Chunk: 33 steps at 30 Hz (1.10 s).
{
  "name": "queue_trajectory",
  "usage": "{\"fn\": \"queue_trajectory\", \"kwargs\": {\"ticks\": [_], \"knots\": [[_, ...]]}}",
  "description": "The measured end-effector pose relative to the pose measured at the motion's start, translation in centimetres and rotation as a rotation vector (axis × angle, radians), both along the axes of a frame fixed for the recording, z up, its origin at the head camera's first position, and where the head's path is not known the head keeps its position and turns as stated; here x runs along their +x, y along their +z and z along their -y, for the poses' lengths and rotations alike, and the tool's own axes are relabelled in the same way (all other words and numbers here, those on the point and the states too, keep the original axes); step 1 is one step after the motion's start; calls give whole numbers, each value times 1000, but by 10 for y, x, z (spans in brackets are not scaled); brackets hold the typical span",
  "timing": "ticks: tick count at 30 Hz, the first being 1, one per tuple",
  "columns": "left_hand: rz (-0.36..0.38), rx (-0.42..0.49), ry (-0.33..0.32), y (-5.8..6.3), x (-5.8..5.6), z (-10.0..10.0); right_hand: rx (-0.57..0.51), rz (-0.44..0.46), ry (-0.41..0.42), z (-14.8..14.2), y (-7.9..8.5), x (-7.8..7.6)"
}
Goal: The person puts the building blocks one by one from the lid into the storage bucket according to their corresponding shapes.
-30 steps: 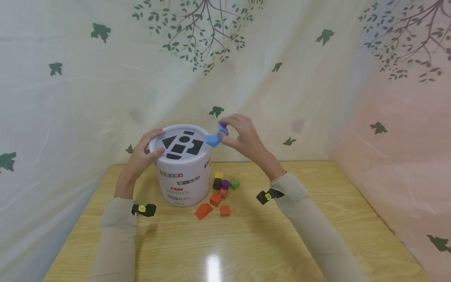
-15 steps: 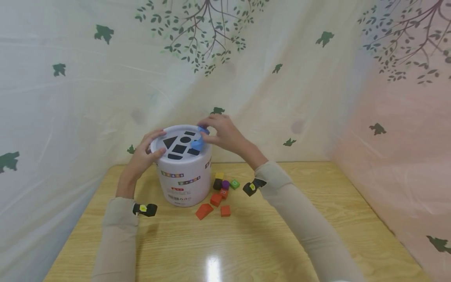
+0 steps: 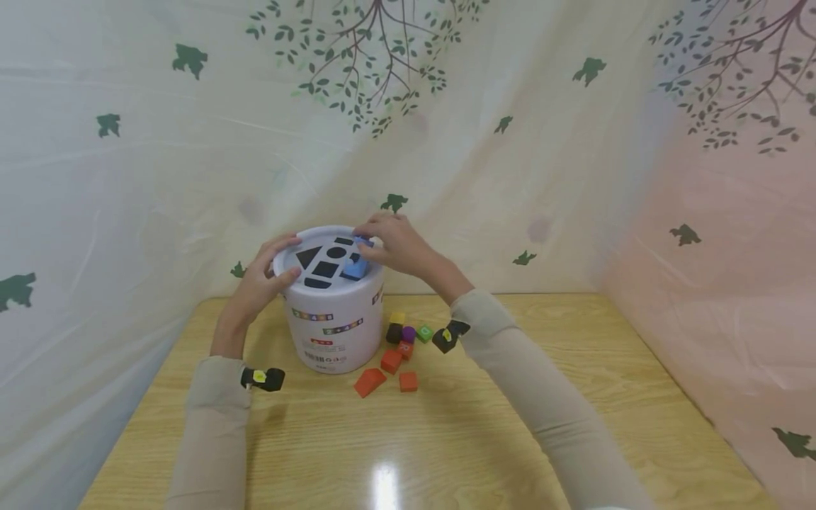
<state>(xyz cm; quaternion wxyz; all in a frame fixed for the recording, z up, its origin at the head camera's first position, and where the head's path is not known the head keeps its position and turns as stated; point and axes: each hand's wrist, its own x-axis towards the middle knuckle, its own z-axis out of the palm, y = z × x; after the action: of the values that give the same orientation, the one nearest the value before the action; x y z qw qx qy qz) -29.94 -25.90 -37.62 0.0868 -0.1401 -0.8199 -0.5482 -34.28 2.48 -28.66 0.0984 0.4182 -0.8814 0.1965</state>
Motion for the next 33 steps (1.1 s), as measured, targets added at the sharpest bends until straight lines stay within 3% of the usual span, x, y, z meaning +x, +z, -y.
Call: {"fn": "queue_trajectory", "kwargs": {"ticks": [16,33], "knots": [[-5,4,-7,1,2,-1,139,32,-28,10,-5,-1],[-5,10,-10,1,2,0,124,-5,-31,8,-17,-4]]}}
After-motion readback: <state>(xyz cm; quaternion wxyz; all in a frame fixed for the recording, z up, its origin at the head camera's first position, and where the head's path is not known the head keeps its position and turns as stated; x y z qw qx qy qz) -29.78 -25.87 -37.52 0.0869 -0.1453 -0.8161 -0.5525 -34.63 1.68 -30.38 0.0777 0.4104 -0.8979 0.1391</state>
